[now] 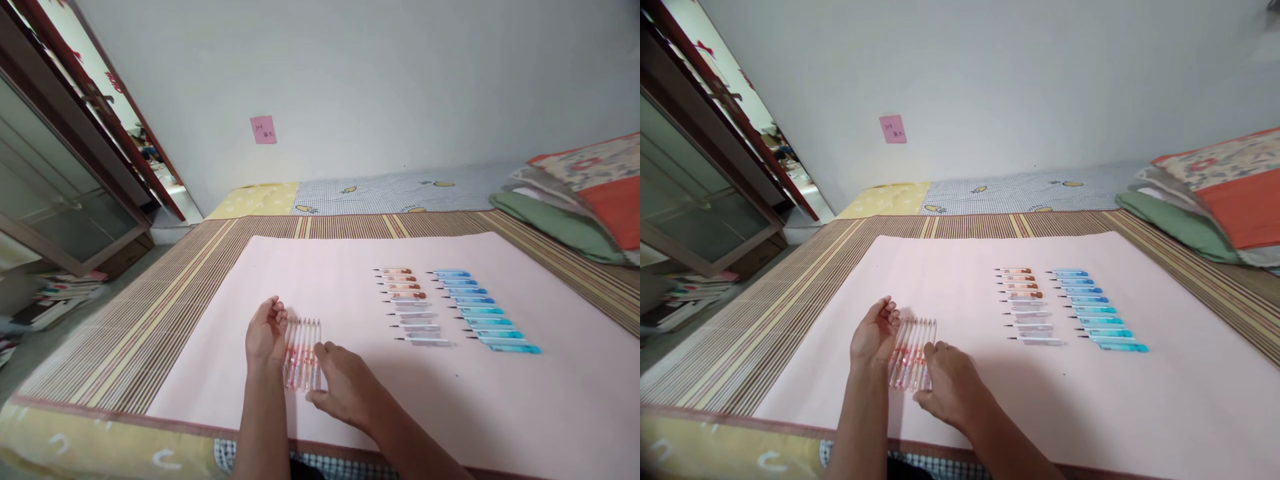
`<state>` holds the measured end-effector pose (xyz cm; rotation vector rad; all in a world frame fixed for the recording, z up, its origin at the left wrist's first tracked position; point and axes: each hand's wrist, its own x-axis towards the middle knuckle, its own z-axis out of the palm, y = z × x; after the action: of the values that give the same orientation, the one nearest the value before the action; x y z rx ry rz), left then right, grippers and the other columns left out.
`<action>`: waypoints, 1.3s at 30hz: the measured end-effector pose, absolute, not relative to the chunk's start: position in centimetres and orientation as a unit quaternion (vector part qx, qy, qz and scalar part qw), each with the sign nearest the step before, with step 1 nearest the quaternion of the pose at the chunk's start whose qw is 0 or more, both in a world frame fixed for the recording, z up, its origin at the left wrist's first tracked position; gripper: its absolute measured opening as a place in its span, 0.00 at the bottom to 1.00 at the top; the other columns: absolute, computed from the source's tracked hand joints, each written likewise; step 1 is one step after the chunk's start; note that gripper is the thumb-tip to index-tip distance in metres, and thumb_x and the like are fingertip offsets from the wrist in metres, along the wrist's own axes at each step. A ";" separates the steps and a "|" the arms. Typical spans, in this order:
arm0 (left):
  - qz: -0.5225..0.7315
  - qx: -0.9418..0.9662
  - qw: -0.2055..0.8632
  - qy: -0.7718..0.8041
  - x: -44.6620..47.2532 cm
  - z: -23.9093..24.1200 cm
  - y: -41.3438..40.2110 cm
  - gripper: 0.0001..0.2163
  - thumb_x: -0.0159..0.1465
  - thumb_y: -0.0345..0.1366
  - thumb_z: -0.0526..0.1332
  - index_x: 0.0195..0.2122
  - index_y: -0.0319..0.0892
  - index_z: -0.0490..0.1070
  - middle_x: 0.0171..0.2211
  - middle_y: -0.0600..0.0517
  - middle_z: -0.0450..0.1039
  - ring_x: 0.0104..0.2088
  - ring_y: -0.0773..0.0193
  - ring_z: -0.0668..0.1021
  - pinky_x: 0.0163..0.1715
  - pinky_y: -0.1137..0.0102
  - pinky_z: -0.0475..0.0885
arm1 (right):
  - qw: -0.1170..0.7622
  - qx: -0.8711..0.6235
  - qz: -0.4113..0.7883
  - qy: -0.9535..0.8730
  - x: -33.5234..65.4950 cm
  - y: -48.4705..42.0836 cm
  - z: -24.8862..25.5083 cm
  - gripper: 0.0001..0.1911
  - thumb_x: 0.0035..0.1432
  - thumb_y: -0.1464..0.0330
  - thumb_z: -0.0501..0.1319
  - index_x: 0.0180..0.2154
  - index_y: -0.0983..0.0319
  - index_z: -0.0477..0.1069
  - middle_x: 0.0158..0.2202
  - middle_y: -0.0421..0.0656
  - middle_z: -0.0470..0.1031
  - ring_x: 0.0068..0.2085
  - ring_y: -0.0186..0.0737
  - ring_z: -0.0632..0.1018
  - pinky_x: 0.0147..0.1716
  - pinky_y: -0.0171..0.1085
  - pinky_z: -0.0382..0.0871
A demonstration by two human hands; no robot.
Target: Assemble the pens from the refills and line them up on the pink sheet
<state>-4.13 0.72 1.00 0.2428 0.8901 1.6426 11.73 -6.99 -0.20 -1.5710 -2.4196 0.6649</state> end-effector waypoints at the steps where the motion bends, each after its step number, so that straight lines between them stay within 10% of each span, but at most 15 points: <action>1: 0.705 0.105 0.590 0.381 -4.1 1.0 0.7 0.02 0.57 0.26 0.64 0.31 0.34 0.73 0.23 0.53 0.70 0.20 0.72 0.71 0.18 0.80 0.66 | 0.090 -0.529 0.223 -0.814 11.7 -7.0 -0.2 0.21 0.51 0.60 0.66 0.45 0.62 0.69 0.43 0.49 0.76 0.42 0.51 0.77 0.39 0.41 0.67; 39: 0.712 0.100 0.581 0.382 -4.2 1.2 0.6 0.01 0.58 0.26 0.63 0.31 0.33 0.74 0.23 0.52 0.70 0.21 0.72 0.71 0.19 0.80 0.67 | 0.088 -0.568 0.257 -0.777 12.2 -5.9 -0.6 0.11 0.64 0.72 0.53 0.45 0.64 0.70 0.45 0.49 0.75 0.43 0.46 0.79 0.40 0.39 0.66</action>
<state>-4.22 0.60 1.15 0.2347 0.8926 1.6633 12.16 -5.92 -0.63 -1.6912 -2.3118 0.7649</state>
